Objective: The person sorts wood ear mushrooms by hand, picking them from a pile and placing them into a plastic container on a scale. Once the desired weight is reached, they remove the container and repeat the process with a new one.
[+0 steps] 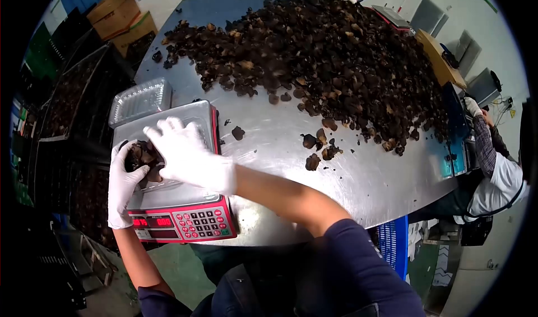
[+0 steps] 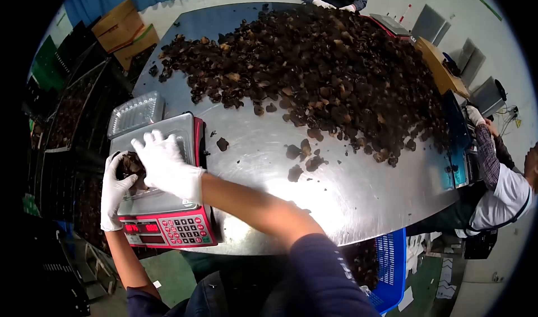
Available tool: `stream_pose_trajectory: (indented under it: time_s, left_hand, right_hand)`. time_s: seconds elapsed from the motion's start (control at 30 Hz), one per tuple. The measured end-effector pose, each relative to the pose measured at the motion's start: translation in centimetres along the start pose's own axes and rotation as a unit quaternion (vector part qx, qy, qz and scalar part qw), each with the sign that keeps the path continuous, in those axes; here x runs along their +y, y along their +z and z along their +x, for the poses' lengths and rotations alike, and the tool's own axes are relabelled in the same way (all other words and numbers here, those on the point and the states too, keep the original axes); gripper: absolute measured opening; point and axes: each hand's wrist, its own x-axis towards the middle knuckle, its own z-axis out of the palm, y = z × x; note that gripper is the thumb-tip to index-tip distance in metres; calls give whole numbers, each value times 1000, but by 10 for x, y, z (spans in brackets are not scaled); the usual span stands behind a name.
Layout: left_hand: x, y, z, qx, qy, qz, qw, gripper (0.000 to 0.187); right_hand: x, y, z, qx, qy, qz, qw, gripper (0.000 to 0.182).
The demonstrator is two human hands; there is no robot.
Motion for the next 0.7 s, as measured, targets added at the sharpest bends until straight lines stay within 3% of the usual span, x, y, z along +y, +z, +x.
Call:
stream_pose_trajectory:
  time_s: [0.07,0.13,0.2,0.23,0.27,0.33,0.4,0.43,0.47,0.5,0.6,0.7]
  left_hand:
    - [10,-5,-4,-1,-14,-5,1000,75]
    - [25,-6,-13,34,-4,20,999,75]
    - [36,-9,-23,80,22,122,989,74]
    - [46,-5,-29,105,33,136,985,73]
    - [56,0,-34,130,45,152,979,73]
    - [80,18,-41,150,76,205,964,67]
    - [110,45,-44,167,96,233,953,64]
    - [121,62,-44,167,123,184,961,59]
    - [139,81,-46,145,130,144,970,54]
    - [155,100,-46,91,208,156,961,53]
    - [183,186,-42,-114,270,-4,956,45]
    - [198,264,-29,-207,204,60,955,61]
  right_hand:
    - [26,-33,-27,37,-21,16,999,65]
    - [75,-65,-61,66,-6,60,996,56]
    - [117,-98,-112,80,103,15,991,39]
    - [134,-112,-132,32,233,5,972,33]
    - [165,-113,-159,19,298,-9,954,33]
    - [191,-118,-205,-32,323,-125,938,40]
    - [187,-110,-237,21,306,-87,948,46]
    - [195,-97,-254,21,300,-88,949,47]
    - [195,-89,-264,43,299,-65,951,41]
    - [198,-83,-275,68,295,-55,952,35]
    - [195,-89,-290,145,330,11,933,20]
    - [205,-104,-305,218,395,227,863,14]
